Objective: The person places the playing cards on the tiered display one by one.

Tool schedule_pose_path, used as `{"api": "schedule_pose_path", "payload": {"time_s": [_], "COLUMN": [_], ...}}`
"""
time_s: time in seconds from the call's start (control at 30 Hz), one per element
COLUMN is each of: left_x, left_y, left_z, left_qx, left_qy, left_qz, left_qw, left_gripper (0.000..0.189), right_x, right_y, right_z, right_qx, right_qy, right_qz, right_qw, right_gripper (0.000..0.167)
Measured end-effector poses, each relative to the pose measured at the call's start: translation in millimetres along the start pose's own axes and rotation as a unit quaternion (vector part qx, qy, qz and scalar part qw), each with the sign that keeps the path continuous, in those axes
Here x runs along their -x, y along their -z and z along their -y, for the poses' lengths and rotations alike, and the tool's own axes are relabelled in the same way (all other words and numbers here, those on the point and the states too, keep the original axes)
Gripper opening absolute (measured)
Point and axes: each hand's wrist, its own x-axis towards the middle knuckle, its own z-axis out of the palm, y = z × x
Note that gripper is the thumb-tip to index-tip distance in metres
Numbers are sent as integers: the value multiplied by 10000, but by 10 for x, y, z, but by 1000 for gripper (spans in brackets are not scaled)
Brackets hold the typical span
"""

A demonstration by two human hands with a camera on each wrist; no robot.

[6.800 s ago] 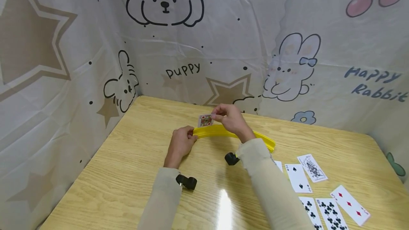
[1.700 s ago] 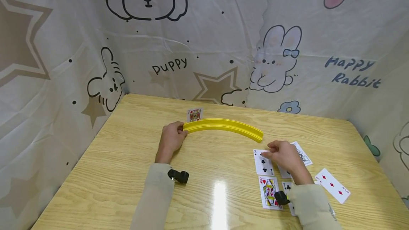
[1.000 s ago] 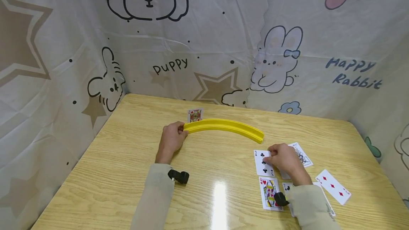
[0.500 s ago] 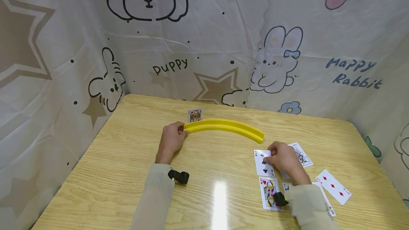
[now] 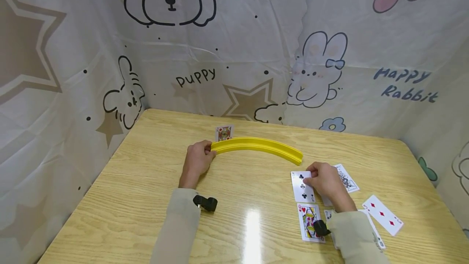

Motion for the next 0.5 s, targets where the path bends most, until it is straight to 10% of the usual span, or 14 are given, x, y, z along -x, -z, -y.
{"api": "schedule_pose_path", "payload": {"time_s": [0.5], "left_x": [9], "left_y": [6], "left_z": [-13], "left_qx": [68], "left_qy": [-36], "left_qz": [-39], "left_qw": [10000], "left_gripper": [34], "right_x": [12], "right_y": [117], "right_z": [79], "right_qx": [6], "right_qy": [552], "right_qz": [-398], "right_qw": [9977], "right_gripper": [18]}}
